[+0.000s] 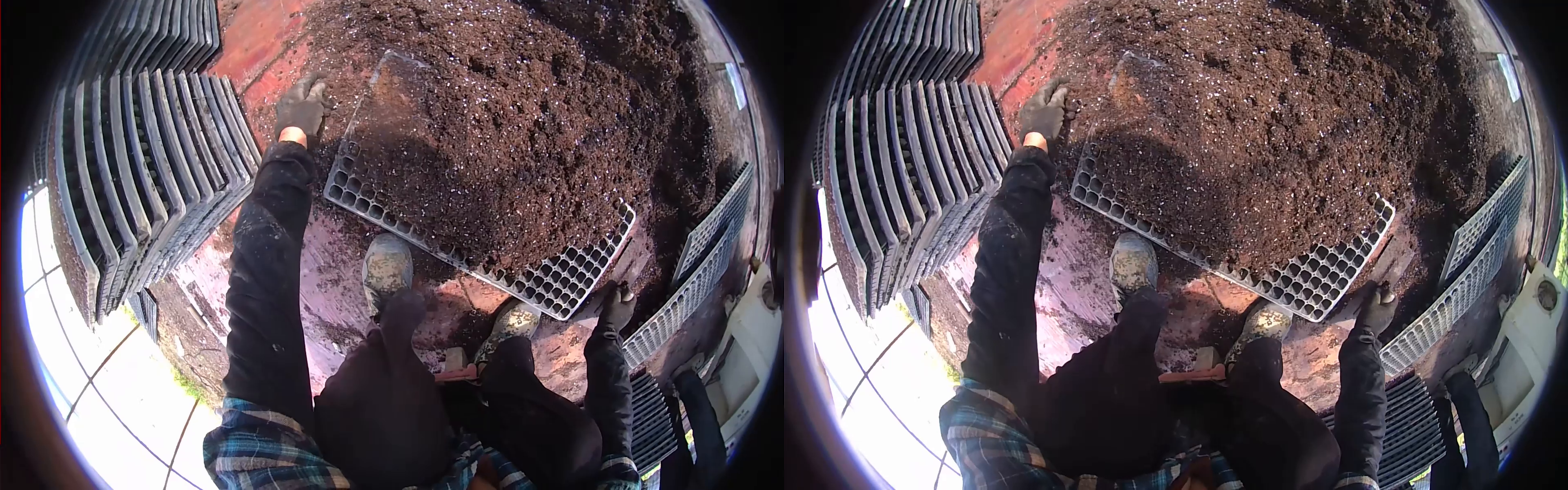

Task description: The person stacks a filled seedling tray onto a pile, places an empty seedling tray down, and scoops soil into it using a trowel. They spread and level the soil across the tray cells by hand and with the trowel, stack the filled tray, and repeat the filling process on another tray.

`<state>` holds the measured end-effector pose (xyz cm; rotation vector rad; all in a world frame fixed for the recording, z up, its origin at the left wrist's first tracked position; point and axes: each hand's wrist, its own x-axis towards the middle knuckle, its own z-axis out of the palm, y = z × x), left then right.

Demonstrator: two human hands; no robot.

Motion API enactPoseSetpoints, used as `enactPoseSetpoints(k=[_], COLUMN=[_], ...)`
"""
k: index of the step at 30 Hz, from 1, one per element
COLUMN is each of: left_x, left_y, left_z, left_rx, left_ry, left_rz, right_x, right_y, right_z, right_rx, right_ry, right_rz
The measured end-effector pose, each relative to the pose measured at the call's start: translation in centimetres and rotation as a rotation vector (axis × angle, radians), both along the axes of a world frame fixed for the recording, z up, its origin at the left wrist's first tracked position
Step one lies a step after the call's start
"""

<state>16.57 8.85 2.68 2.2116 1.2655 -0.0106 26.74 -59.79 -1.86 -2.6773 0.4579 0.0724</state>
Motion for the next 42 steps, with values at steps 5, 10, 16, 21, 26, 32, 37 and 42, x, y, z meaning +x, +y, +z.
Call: enactPoseSetpoints(k=[5,10,16,21,26,32,37,42], left_x=[-5.8,-6.4,-2.2,-2.2,2.1,3.9,-3.7,-5.1], left_y=[1.4,-0.7,-1.4,1.2,-4.1,-7.9,-12.9,-19.6], left_z=[-1.9,-4.7,-6.4,-6.2,-1.1,-2.5,-1.3,-0.2], left_rx=[0.093,0.258,0.479,0.305,-0.202,0.423,0.218,0.305], left_ry=[-0.208,0.034,-0.029,-0.054,-0.488,-0.284,-0.327,-0.331], left_rz=[-0.16,-0.049,-0.391,-0.158,0.037,-0.761,-0.955,-0.762], right_x=[0.0,0.2,0.2,0.2,0.1,0.2,0.2,0.3], right_y=[0.8,-0.2,0.7,-0.8,-1.6,-1.2,-0.4,-0.7], right_z=[0.8,-0.2,0.7,-0.3,-0.9,-0.7,-0.1,-0.5], right_rx=[-0.002,0.013,0.003,0.056,0.142,0.074,-0.019,0.031], right_ry=[0.02,0.002,0.033,0.027,0.028,-0.013,0.001,0.002], right_rz=[-0.027,-0.013,-0.047,-0.053,-0.046,-0.025,-0.001,0.002])
